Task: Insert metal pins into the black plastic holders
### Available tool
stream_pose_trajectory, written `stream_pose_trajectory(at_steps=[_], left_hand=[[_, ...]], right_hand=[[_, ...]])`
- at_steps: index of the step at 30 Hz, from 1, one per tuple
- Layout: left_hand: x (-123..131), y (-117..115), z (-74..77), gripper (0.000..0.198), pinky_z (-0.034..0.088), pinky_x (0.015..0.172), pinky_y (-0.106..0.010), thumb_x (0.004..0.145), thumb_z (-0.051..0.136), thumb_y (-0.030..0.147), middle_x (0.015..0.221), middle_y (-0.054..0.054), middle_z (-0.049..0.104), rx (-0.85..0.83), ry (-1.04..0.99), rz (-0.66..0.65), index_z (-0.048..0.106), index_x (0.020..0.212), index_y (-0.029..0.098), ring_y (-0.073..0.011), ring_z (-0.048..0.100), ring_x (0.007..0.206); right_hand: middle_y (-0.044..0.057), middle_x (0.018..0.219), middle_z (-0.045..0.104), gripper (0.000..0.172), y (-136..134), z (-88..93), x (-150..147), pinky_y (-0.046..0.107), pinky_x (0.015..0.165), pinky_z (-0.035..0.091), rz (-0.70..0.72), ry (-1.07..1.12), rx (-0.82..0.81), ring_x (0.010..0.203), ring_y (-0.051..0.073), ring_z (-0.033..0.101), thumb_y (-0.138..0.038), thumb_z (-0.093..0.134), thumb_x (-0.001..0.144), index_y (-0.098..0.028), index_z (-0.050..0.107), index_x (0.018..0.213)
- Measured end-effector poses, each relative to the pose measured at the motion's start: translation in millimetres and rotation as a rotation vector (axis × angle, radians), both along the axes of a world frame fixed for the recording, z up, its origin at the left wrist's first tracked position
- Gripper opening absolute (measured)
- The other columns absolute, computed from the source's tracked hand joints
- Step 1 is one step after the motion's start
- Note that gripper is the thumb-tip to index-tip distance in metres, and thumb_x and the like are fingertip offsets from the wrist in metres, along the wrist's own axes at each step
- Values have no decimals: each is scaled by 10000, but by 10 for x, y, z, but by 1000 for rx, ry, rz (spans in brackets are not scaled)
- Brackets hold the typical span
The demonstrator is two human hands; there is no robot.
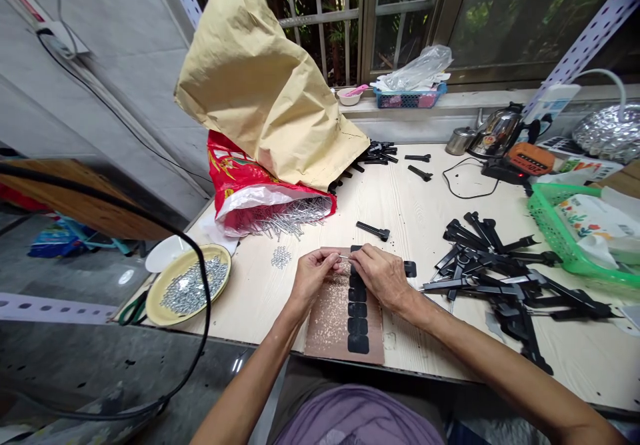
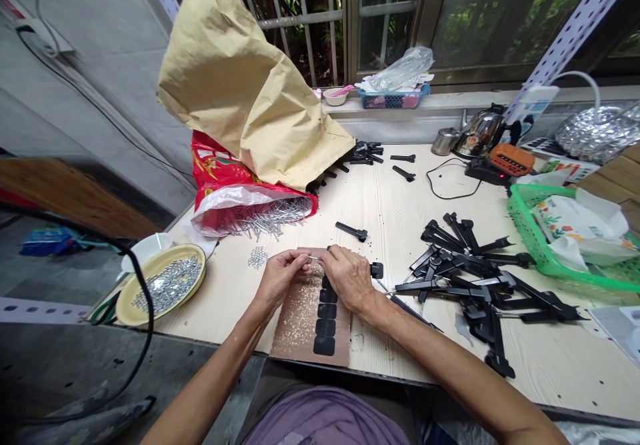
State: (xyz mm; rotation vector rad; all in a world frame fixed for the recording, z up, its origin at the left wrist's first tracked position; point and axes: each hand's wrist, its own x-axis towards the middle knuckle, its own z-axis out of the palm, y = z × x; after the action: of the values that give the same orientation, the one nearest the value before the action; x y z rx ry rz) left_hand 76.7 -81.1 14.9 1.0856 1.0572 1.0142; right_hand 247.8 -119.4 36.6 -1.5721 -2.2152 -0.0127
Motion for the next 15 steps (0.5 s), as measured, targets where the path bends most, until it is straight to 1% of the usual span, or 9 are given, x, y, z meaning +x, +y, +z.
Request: stream_pose_trajectory(at_steps=[4,8,10,13,15], left_hand=[[-18,-2,-5,282,463,573,-211,692,726,374,639,-5,638,15,29,5,698,842,136,-107,587,575],[-30,1,-18,279,467,576,-216,701,716,382,653,-7,645,23,27,-7,696,844,143,-115,600,589],[-30,9,-32,275,468,572,-213,708,712,382,658,-5,645,28,27,-14,693,845,144,-115,604,593],[-23,23,-60,270,474,578,-207,711,713,374,658,-7,645,32,45,-22,690,837,136,-108,604,593],[-10,20,-77,275,479,576,-207,694,730,367,651,-11,643,0,46,-31,687,820,127,-104,599,582]], right_hand=[[38,853,621,283,25,-26,6,241,616,358,15,87,-83,756,141,579,-328,362,970,-195,605,914],[45,934,604,235,44,-52,22,229,611,376,45,158,-130,768,139,576,-320,378,961,-201,580,984],[53,941,603,238,64,-73,26,231,622,381,58,184,-142,776,141,573,-311,378,960,-195,584,977],[30,801,609,256,100,-115,27,234,623,383,75,334,-226,716,133,557,-310,398,952,-175,590,849],[7,734,607,244,113,-137,41,228,614,387,105,472,-305,669,121,545,-310,428,940,-169,587,821]])
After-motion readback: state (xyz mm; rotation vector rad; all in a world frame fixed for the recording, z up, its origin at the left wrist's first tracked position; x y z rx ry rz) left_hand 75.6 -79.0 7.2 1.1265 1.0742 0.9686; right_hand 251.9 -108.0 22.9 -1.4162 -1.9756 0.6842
